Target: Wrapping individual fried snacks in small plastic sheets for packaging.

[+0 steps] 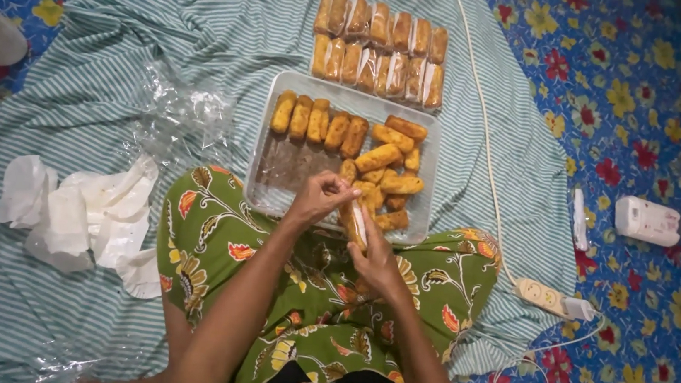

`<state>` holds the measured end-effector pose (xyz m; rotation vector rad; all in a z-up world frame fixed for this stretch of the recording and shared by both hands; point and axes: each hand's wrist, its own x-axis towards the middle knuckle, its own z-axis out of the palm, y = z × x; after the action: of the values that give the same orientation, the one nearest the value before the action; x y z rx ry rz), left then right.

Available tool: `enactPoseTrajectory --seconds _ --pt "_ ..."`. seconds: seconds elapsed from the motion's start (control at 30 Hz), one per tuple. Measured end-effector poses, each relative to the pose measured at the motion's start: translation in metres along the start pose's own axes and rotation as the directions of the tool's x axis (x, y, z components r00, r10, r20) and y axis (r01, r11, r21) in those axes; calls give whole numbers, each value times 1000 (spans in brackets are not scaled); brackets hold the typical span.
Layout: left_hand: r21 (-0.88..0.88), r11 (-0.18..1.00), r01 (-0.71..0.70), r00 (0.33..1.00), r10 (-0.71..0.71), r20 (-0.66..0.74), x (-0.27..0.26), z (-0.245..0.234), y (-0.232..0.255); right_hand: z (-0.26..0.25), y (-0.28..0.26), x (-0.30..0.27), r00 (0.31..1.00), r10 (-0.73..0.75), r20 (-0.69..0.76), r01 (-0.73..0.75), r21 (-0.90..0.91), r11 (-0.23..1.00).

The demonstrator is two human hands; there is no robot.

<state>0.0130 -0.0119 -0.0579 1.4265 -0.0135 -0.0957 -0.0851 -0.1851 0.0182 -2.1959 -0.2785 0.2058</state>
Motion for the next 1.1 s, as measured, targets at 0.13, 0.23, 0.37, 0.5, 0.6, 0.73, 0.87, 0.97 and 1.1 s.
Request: enactPoseTrajectory --seconds 0.13,0.23,0.37,0.5,0.6,0.73,0.87,0.97,1.1 --pt "26 999 -20 1000 20 6 1 -3 -7 -1 -1 -1 1000 -25 15 26 -38 999" --pt "45 998 -44 999 43 22 3 -4 -13 -1 2 -4 999 -29 16 30 -68 997" --pt "50 998 -28 1000 27 14 -2 -4 -8 -2 1 -7 998 -12 56 12 -7 1000" --pt "69 997 20 999 -17 -39 -4 -4 3 -6 -20 -14 998 2 59 -6 61 998" --pt "-42 996 85 995 -87 -57 -17 -3 39 -11 -27 -16 995 43 89 -57 157 986" --pt "-220 970 100 995 -96 28 -24 -6 54 -19 -43 -19 985 100 143 -139 295 945" --pt "-222 954 200 977 -176 123 -31 -9 69 -24 -61 -18 964 184 191 -255 484 837" --pt "-244 944 220 968 -180 175 -38 -11 86 -24 -56 -19 952 215 220 -302 544 783" --pt "-322 922 214 962 -142 233 -37 -16 101 -25 -61 -19 948 212 236 -312 579 753"
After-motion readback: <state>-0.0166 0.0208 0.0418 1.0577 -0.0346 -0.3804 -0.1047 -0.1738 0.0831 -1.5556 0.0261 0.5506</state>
